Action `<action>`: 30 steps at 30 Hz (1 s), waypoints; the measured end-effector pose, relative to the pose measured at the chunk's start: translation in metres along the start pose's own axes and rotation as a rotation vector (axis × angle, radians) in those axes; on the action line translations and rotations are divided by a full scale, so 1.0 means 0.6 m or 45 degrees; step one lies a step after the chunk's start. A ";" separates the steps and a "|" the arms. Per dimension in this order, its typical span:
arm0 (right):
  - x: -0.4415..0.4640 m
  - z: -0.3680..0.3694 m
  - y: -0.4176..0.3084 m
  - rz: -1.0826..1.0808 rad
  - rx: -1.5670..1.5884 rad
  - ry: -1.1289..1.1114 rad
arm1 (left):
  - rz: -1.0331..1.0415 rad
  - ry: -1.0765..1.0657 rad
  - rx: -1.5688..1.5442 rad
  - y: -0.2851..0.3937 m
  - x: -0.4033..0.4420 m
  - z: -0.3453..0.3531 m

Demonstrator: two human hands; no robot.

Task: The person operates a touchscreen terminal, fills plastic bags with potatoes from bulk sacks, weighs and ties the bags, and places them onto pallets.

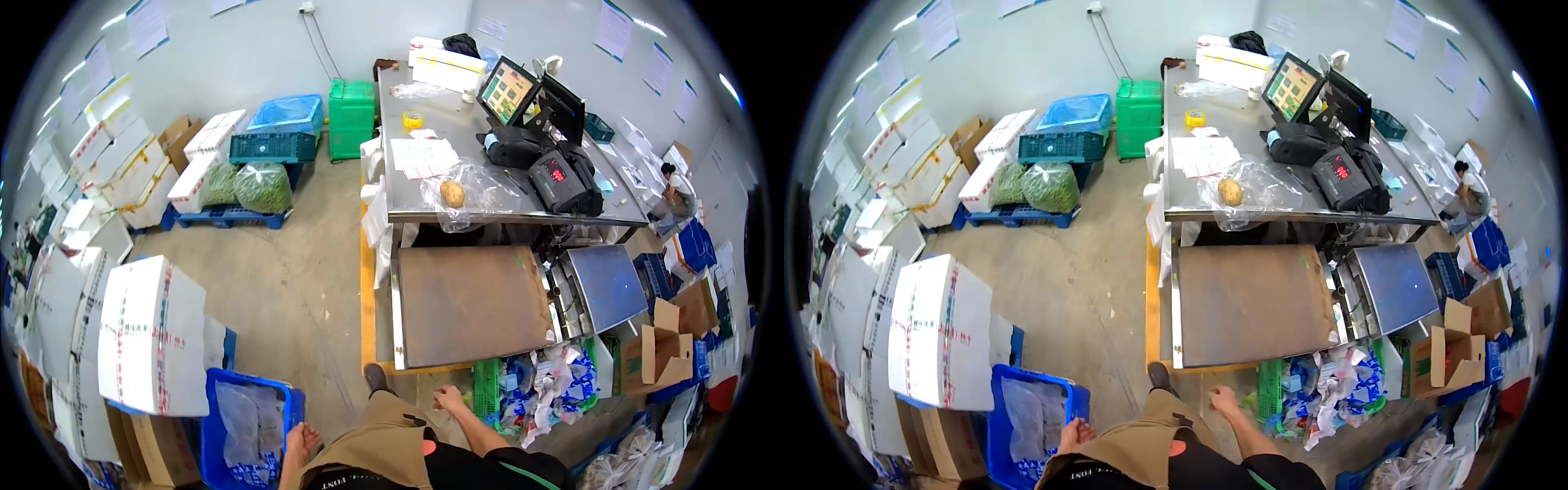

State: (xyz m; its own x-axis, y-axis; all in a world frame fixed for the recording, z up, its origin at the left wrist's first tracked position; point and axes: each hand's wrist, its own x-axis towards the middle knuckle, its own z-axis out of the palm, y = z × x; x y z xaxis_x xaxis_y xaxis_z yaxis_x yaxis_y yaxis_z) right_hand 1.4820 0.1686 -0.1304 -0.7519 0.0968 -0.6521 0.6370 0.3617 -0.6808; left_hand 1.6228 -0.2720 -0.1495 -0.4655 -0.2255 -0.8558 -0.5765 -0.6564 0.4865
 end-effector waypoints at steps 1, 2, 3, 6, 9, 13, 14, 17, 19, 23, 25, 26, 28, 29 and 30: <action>0.028 0.015 -0.026 -0.114 -0.126 0.029 | -0.035 -0.002 -0.032 0.017 0.005 0.006; 0.064 0.028 -0.049 -0.225 -0.255 0.059 | -0.063 0.009 -0.027 0.034 0.020 0.012; 0.085 0.038 -0.088 -0.332 -0.386 0.089 | -0.055 0.021 -0.025 0.053 0.041 0.015; 0.121 0.056 -0.255 -0.637 -0.305 0.210 | -0.029 0.099 -0.001 0.132 0.094 0.048; 0.175 0.057 -0.430 -0.927 -0.135 0.356 | -0.020 0.151 -0.022 0.225 0.169 0.092; 0.261 0.027 -0.642 -1.286 -0.023 0.614 | -0.104 0.141 -0.020 0.356 0.263 0.155; 0.292 0.016 -0.684 -1.376 -0.070 0.746 | -0.107 0.099 -0.006 0.385 0.282 0.166; 0.368 -0.008 -0.763 -1.420 -0.093 0.933 | -0.065 0.016 0.015 0.472 0.343 0.201; 0.414 -0.017 -0.797 -1.375 -0.036 0.975 | -0.045 -0.016 0.048 0.515 0.377 0.231; 0.487 -0.010 -0.816 -1.108 0.094 1.038 | -0.101 -0.081 0.445 0.585 0.460 0.260; 0.516 -0.002 -0.817 -1.112 -0.187 1.141 | -0.120 -0.073 0.725 0.634 0.493 0.295; 0.527 0.002 -0.817 -1.107 -0.333 1.184 | -0.117 -0.095 0.895 0.662 0.513 0.318; 0.541 0.011 -0.823 -1.066 -0.419 1.246 | -0.047 -0.207 1.308 0.726 0.560 0.361; 0.546 0.012 -0.821 -1.058 -0.414 1.288 | 0.031 -0.300 1.563 0.762 0.587 0.389; 0.549 0.015 -0.820 -1.047 -0.409 1.331 | 0.122 -0.404 1.807 0.799 0.616 0.422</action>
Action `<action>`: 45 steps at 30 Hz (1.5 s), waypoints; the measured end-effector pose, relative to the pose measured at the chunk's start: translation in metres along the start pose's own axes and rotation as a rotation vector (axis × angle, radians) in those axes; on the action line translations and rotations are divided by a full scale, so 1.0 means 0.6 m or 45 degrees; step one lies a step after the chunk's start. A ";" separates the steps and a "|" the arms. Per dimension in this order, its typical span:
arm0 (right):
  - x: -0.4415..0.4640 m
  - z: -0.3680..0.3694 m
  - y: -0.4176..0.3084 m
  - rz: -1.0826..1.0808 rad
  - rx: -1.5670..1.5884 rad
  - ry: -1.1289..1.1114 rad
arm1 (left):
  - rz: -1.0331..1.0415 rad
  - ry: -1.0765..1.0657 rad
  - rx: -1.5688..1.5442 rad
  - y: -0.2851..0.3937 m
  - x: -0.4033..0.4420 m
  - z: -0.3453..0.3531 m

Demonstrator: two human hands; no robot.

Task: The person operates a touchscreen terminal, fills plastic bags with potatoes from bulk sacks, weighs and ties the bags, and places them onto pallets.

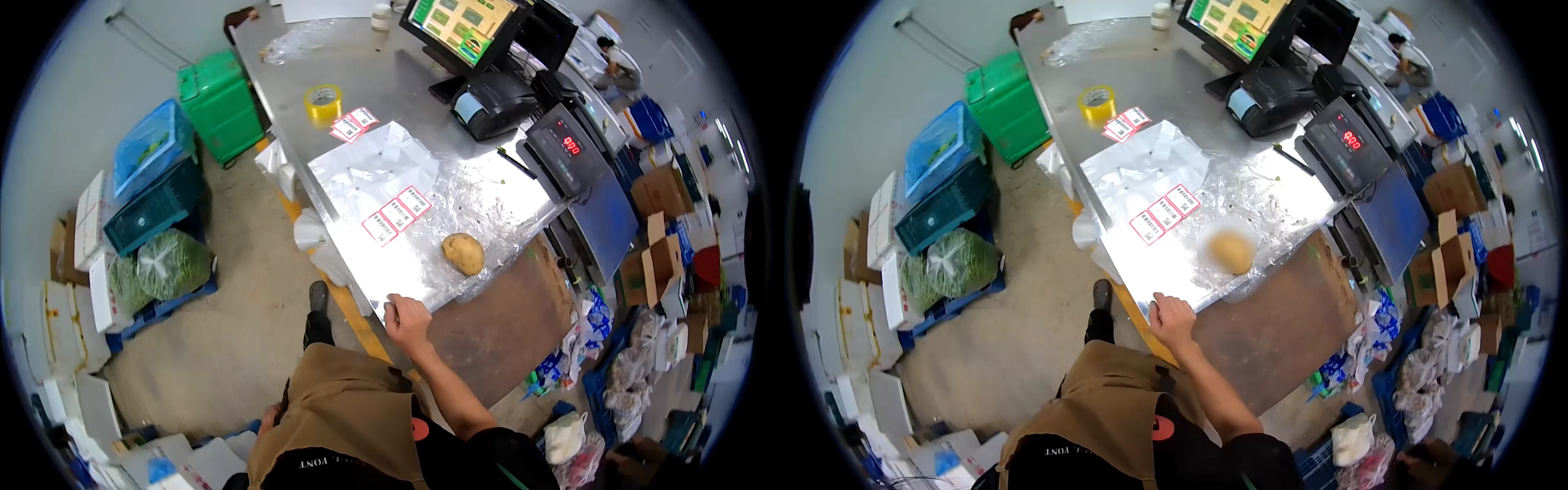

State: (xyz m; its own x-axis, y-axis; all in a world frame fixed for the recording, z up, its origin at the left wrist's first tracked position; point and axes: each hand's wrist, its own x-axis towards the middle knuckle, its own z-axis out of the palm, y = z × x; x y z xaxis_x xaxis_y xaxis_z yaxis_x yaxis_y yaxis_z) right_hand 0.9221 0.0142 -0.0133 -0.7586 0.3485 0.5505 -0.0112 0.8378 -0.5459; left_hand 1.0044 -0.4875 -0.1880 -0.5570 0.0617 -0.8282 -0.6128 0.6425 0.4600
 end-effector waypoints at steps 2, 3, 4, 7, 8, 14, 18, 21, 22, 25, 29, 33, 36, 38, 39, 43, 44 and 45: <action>0.005 0.004 0.000 0.048 -0.021 0.008 | 0.138 -0.044 0.302 0.073 0.066 -0.068; 0.008 0.001 -0.006 0.091 -0.031 -0.002 | 0.162 -0.072 0.322 0.139 0.092 -0.096; 0.015 -0.001 -0.012 0.137 -0.042 -0.009 | 0.054 -0.042 0.077 0.212 0.124 -0.120; 0.029 -0.011 -0.028 0.326 -0.079 -0.030 | -0.239 -0.089 -0.871 0.320 0.309 -0.191; 0.042 0.000 -0.036 0.428 -0.105 -0.033 | -0.189 -0.051 -0.702 0.490 0.329 -0.218; 0.045 0.014 -0.036 0.599 -0.202 0.066 | 0.235 -0.333 -0.181 0.788 0.444 -0.211; 0.049 0.020 -0.036 0.625 -0.264 0.053 | 0.557 -0.348 0.309 0.847 0.497 -0.132; 0.053 0.021 -0.035 0.618 -0.272 0.044 | 0.995 -0.358 0.689 0.846 0.513 -0.064; 0.053 0.021 -0.036 0.640 -0.280 0.012 | 1.052 -0.408 0.743 0.827 0.537 -0.041; 0.053 0.019 -0.037 0.679 -0.285 -0.039 | 1.309 -0.386 0.904 0.791 0.545 0.001; 0.055 0.020 -0.042 0.714 -0.325 -0.035 | 0.995 -0.357 1.043 0.792 0.502 0.010; 0.048 0.026 -0.040 0.683 -0.338 0.017 | 0.734 -0.324 1.192 0.748 0.540 0.004; 0.051 0.029 -0.044 0.675 -0.352 0.061 | 0.623 -0.557 1.173 0.720 0.531 0.000; 0.047 0.028 -0.045 0.673 -0.373 0.052 | 0.763 -0.524 1.162 0.704 0.509 0.011; 0.046 0.029 -0.044 0.657 -0.381 0.058 | 0.832 -0.504 1.154 0.698 0.497 0.019; 0.045 0.029 -0.049 0.713 -0.388 0.027 | 1.383 -0.184 0.599 0.648 0.520 0.060; 0.046 0.032 -0.049 0.722 -0.394 0.026 | 1.335 -0.119 0.745 0.643 0.524 0.067; 0.041 0.035 -0.046 0.722 -0.389 0.040 | 1.320 -0.126 0.843 0.655 0.514 0.070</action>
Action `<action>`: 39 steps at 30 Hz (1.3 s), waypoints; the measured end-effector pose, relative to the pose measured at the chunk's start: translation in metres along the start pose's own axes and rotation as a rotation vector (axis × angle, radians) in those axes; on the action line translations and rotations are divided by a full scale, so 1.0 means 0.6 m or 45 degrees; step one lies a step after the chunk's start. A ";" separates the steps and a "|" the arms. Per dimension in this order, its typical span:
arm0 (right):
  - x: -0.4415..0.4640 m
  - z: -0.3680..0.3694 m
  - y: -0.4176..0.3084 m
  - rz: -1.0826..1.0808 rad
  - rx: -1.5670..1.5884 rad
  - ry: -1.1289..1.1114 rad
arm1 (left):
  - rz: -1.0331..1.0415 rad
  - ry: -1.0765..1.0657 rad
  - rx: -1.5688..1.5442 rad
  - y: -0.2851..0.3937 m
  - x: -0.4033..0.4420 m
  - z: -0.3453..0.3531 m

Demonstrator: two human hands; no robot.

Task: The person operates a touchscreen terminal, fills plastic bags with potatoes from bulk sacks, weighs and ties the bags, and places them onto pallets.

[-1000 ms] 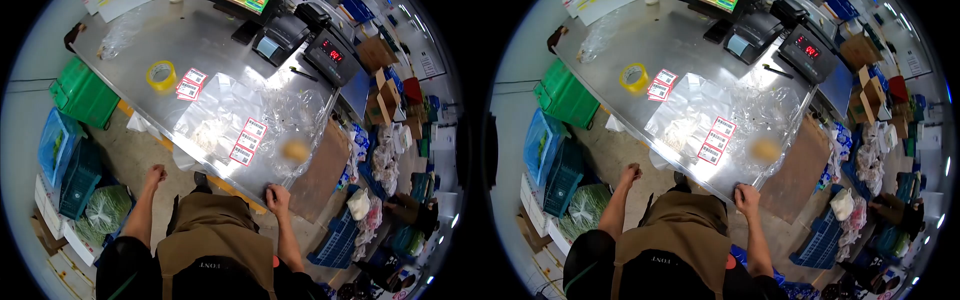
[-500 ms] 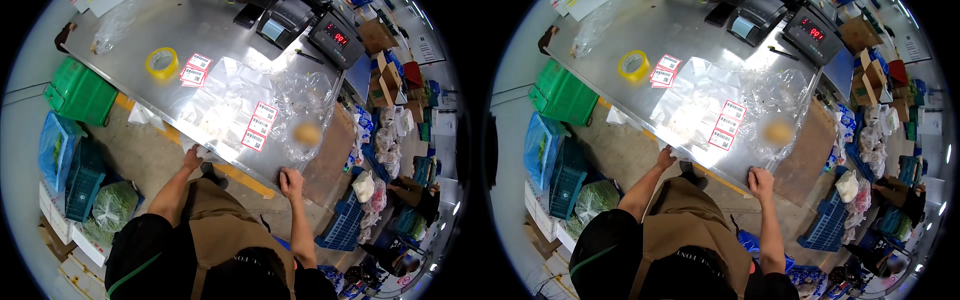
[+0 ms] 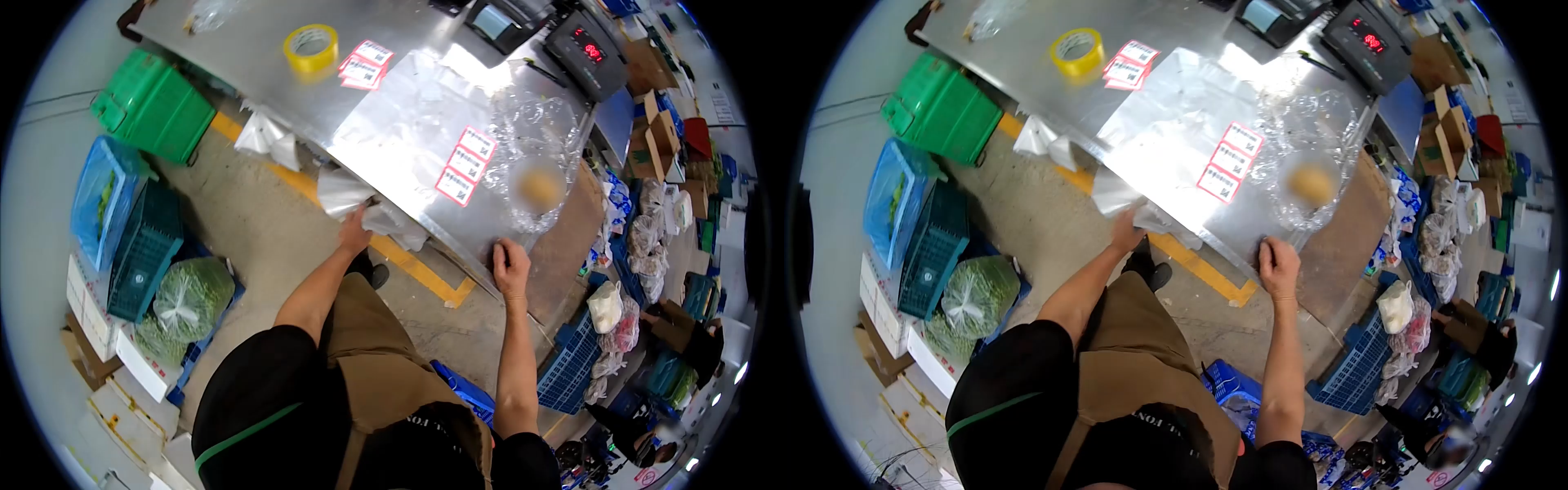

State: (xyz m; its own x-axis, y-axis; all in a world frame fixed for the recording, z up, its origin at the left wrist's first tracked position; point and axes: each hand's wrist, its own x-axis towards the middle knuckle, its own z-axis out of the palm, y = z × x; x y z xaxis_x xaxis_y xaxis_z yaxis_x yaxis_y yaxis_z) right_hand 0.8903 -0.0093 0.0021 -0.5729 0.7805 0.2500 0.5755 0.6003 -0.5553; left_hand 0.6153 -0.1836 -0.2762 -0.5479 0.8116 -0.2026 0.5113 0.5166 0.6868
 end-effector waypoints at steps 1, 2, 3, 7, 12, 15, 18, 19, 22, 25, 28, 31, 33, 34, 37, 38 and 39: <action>-0.003 0.002 0.005 0.003 0.005 0.015 | 0.044 0.030 -0.014 0.011 0.001 -0.009; -0.004 0.004 0.007 0.005 -0.007 0.020 | 0.094 0.058 -0.030 0.020 0.001 -0.016; -0.007 0.006 0.006 0.017 0.002 0.022 | 0.146 0.082 -0.047 0.024 -0.001 -0.014; -0.009 0.010 0.005 0.057 0.015 0.022 | 0.057 -0.077 -0.177 0.033 -0.009 0.001; -0.010 0.014 0.011 0.027 -0.044 0.043 | -0.049 -0.257 -0.561 0.087 -0.082 0.029; -0.029 0.012 -0.027 0.054 -0.025 0.120 | -0.006 -0.283 -0.562 0.098 -0.099 0.020; -0.089 0.041 -0.107 -0.121 0.042 0.233 | 0.070 -0.105 -0.340 0.043 -0.082 -0.023; -0.135 0.074 -0.111 -0.107 0.009 0.172 | 0.172 0.072 -0.179 -0.006 -0.065 -0.015; -0.197 0.184 -0.145 0.394 0.456 -0.155 | 0.017 -0.167 0.010 0.020 -0.013 -0.176; -0.270 0.355 -0.002 1.615 1.167 -0.111 | 0.265 -0.041 0.122 0.044 0.026 -0.271; -0.249 0.473 0.091 2.095 1.824 0.169 | 0.399 -0.042 0.161 0.033 0.058 -0.297; -0.170 0.545 0.110 2.017 2.162 0.499 | 0.477 0.000 0.263 0.023 0.070 -0.293; -0.113 0.561 0.098 1.932 2.466 0.630 | 0.346 -0.129 0.232 0.048 0.058 -0.299; -0.098 0.575 0.102 1.911 2.551 0.698 | 0.333 -0.150 0.214 0.042 0.052 -0.292; -0.051 0.586 0.117 1.848 2.659 0.868 | 0.283 -0.247 0.145 0.036 0.038 -0.278; -0.041 0.584 0.121 1.834 2.663 0.897 | 0.258 -0.277 0.115 0.039 0.035 -0.275; -0.034 0.581 0.126 1.820 2.666 0.930 | 0.250 -0.283 0.123 0.041 0.034 -0.271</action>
State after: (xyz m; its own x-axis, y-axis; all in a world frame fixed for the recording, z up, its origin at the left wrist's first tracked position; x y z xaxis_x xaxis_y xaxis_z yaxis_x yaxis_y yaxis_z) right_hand 0.7418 -0.0407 -0.3214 -0.1803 0.5257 -0.8314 -0.8954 -0.4376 -0.0825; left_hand 0.5091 -0.1989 -0.1496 -0.2796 0.9327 -0.2278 0.6596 0.3591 0.6603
